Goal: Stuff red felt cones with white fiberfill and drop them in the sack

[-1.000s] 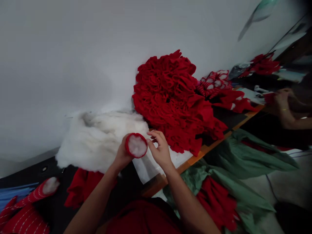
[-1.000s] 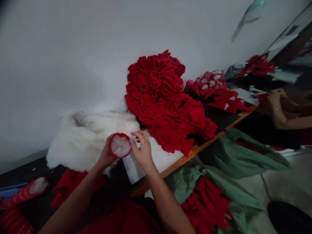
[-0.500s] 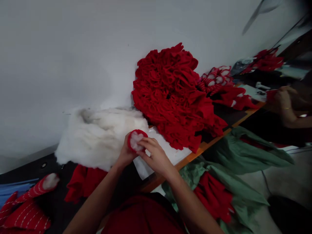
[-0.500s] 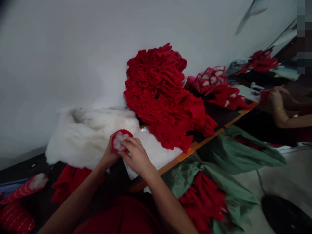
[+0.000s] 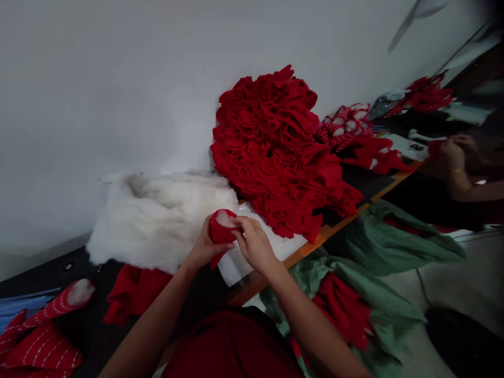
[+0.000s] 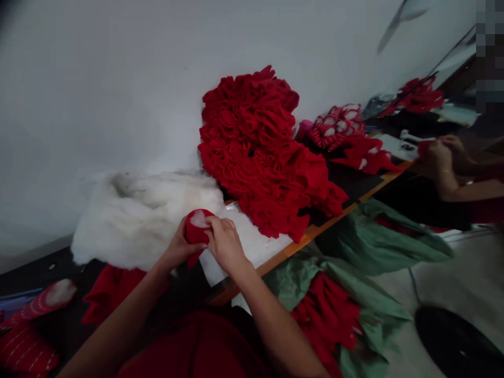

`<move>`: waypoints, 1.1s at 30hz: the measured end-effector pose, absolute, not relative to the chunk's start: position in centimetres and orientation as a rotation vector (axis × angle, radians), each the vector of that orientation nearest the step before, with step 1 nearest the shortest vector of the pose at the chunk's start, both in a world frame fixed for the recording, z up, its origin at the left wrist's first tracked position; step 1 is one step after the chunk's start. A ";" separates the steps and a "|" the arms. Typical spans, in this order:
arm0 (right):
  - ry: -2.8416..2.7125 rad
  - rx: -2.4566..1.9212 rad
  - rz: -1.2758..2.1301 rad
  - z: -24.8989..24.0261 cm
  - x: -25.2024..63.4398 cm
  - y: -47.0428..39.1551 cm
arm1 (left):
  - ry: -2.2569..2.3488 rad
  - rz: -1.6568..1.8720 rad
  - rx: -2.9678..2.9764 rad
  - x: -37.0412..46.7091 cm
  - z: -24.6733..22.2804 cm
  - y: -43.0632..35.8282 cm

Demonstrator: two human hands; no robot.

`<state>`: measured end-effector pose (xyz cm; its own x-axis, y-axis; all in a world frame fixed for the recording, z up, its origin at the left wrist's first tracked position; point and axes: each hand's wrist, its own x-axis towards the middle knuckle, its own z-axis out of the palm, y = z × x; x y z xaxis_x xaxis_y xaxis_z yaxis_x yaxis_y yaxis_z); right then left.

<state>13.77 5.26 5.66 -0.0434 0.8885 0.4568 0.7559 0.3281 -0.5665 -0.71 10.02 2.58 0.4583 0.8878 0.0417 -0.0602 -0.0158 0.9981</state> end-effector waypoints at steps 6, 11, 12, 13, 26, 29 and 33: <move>-1.743 -1.427 0.270 5.7 15.0 5.1 | 0.797 0.772 1.383 -0.8 2.7 9.6; -1.794 -1.365 0.362 5.3 14.9 4.3 | 0.816 0.730 1.470 -0.2 2.8 9.2; -1.768 -1.363 0.457 5.2 15.0 4.2 | 0.806 0.713 1.479 -0.2 2.7 9.1; -1.704 -1.372 0.567 4.9 15.3 4.1 | 0.788 0.696 1.468 -0.2 2.6 8.9; -1.143 -1.340 0.728 3.7 15.3 -0.4 | 0.595 0.286 1.231 -2.1 2.0 5.8; -1.069 -1.344 0.678 3.0 13.5 -2.7 | 0.600 0.269 1.132 -2.4 1.6 4.9; -0.813 -1.372 0.539 1.9 11.9 -5.9 | 0.422 0.147 0.946 -2.4 -0.2 3.5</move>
<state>11.89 -5.88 1.92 0.6269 0.7557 0.1895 0.1197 0.1469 -0.9819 -2.39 3.51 -0.16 0.9088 0.3036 -0.2861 0.0608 0.5822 0.8108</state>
